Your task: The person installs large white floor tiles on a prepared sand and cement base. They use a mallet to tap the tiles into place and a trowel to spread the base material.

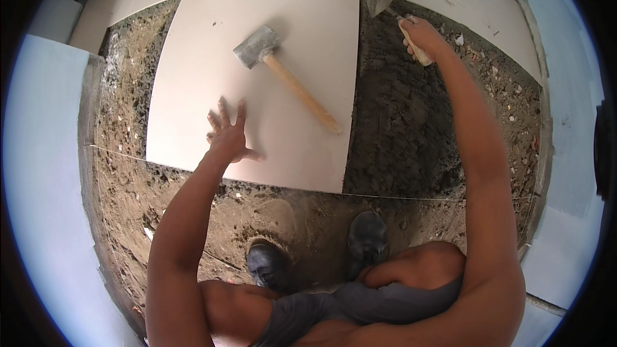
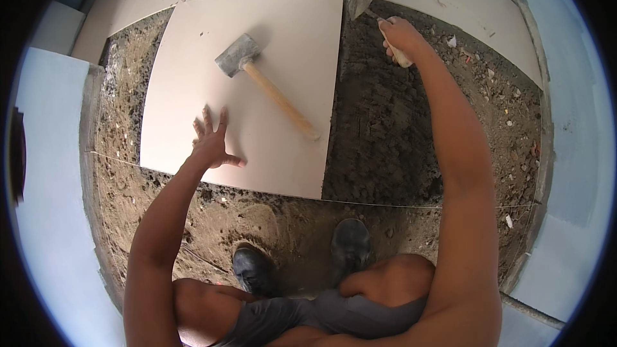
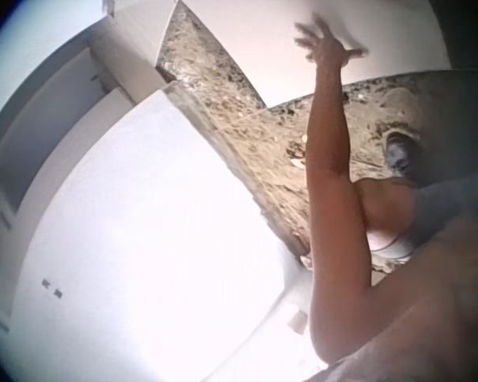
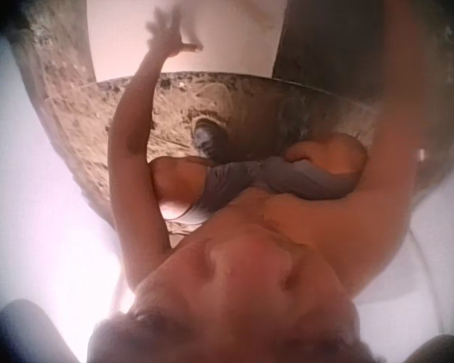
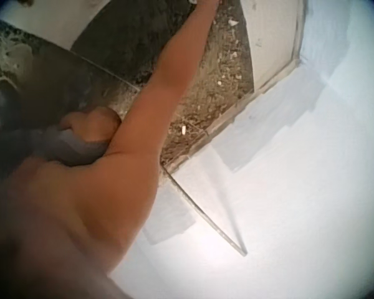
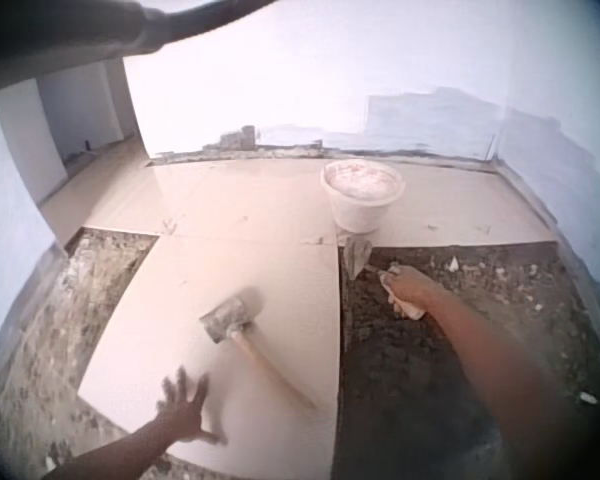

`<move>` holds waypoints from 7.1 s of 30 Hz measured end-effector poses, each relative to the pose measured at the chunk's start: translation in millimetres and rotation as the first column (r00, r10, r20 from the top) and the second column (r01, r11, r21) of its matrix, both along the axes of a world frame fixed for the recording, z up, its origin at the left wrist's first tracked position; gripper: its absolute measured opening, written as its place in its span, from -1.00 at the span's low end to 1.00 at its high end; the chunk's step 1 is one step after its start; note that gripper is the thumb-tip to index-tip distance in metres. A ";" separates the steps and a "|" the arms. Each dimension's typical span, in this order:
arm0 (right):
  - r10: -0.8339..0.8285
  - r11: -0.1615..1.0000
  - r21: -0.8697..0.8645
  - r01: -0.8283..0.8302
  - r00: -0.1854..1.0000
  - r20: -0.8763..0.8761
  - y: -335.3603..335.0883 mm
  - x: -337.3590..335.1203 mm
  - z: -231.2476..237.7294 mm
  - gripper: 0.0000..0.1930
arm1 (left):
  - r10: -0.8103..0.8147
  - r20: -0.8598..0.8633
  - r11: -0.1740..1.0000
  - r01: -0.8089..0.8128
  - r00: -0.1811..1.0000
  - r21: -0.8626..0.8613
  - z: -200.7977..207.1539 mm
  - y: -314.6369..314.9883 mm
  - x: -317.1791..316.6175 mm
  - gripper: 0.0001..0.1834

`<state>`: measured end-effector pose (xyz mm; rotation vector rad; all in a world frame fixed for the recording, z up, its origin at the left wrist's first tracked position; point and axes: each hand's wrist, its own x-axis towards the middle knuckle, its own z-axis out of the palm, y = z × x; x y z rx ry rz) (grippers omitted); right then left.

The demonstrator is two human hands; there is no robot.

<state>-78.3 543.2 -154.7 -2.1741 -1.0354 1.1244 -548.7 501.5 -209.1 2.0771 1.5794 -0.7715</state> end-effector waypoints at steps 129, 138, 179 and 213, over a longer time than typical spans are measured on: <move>0.052 0.685 -0.669 -0.288 0.935 -0.350 -18.6 -400.5 446.3 -0.82 | 0.758 0.443 0.647 -0.643 0.479 -0.411 566.5 21.0 -394.9 -0.12; 0.145 0.568 -0.715 -0.407 0.905 -0.400 201.3 -433.3 394.1 -0.84 | 0.832 0.353 0.547 -0.736 0.428 -0.398 554.0 221.8 -452.1 -0.20; -0.255 0.599 -0.791 -0.124 0.907 -0.335 1079.3 -701.1 470.3 -0.70 | 0.707 0.271 0.706 -0.668 0.653 -0.235 633.0 1329.1 -774.9 -0.11; -0.371 0.762 -0.636 -0.120 0.724 -0.581 1818.4 -964.3 496.8 -0.41 | 0.482 0.319 0.839 -0.326 0.816 -0.435 598.4 2059.3 -1001.2 0.06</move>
